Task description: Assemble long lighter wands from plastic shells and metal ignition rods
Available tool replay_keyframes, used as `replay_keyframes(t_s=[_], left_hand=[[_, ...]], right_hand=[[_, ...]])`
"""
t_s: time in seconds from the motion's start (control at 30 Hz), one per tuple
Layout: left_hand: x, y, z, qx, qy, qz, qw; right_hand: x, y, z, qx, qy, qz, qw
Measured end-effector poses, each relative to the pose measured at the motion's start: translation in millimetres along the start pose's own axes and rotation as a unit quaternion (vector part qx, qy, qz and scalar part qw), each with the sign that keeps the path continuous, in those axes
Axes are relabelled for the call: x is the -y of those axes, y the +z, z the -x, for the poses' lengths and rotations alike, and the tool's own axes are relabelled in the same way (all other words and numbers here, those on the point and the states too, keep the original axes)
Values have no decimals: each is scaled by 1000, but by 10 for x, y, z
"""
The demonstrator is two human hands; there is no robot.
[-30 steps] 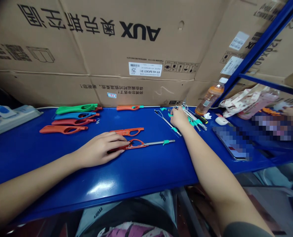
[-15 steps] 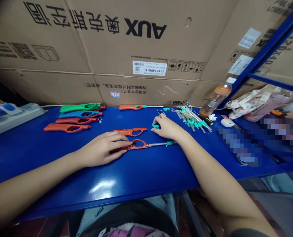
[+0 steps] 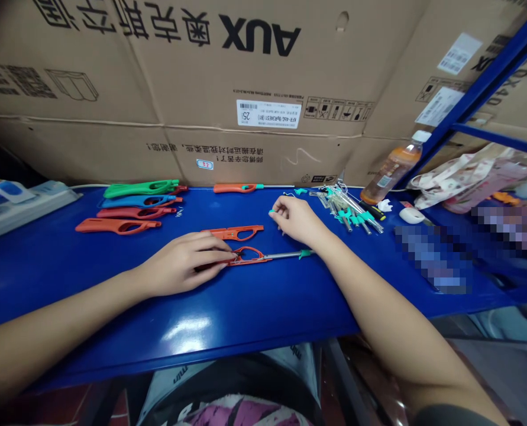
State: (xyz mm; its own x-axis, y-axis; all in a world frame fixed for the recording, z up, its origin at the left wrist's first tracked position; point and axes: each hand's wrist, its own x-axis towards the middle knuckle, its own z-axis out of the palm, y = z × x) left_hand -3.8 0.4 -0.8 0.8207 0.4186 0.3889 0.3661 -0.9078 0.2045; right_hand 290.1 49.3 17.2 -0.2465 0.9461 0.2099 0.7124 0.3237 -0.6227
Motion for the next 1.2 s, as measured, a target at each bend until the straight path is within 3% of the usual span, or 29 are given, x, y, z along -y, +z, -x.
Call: replay_keyframes(t_s=[0.13, 0.33, 0.53, 0.73, 0.9, 0.97, 1.07, 1.2], left_hand=[[-10, 16, -7, -11, 20, -5, 1000], [11, 39, 10, -14, 47, -18, 999], [-20, 100, -14, -38, 19, -19, 999], [-82, 107, -44, -67, 4, -14, 998], [-35, 62, -22, -48, 15, 20, 999], [-14, 66, -10, -36, 22, 36, 998], [5, 83, 5, -38, 32, 43, 998], [16, 86, 13, -38, 41, 30, 998]], right_hand=[[23, -8, 25, 27, 14, -20, 999], [3, -110, 29, 39, 30, 64, 997], [77, -109, 55, 74, 46, 5, 996], [130, -164, 97, 93, 18, 128, 987], [164, -230, 128, 153, 3, 273, 950], [196, -237, 142, 161, -21, 270, 949], [276, -235, 180, 186, -111, 191, 957], [402, -190, 266, 244, -205, 91, 943]])
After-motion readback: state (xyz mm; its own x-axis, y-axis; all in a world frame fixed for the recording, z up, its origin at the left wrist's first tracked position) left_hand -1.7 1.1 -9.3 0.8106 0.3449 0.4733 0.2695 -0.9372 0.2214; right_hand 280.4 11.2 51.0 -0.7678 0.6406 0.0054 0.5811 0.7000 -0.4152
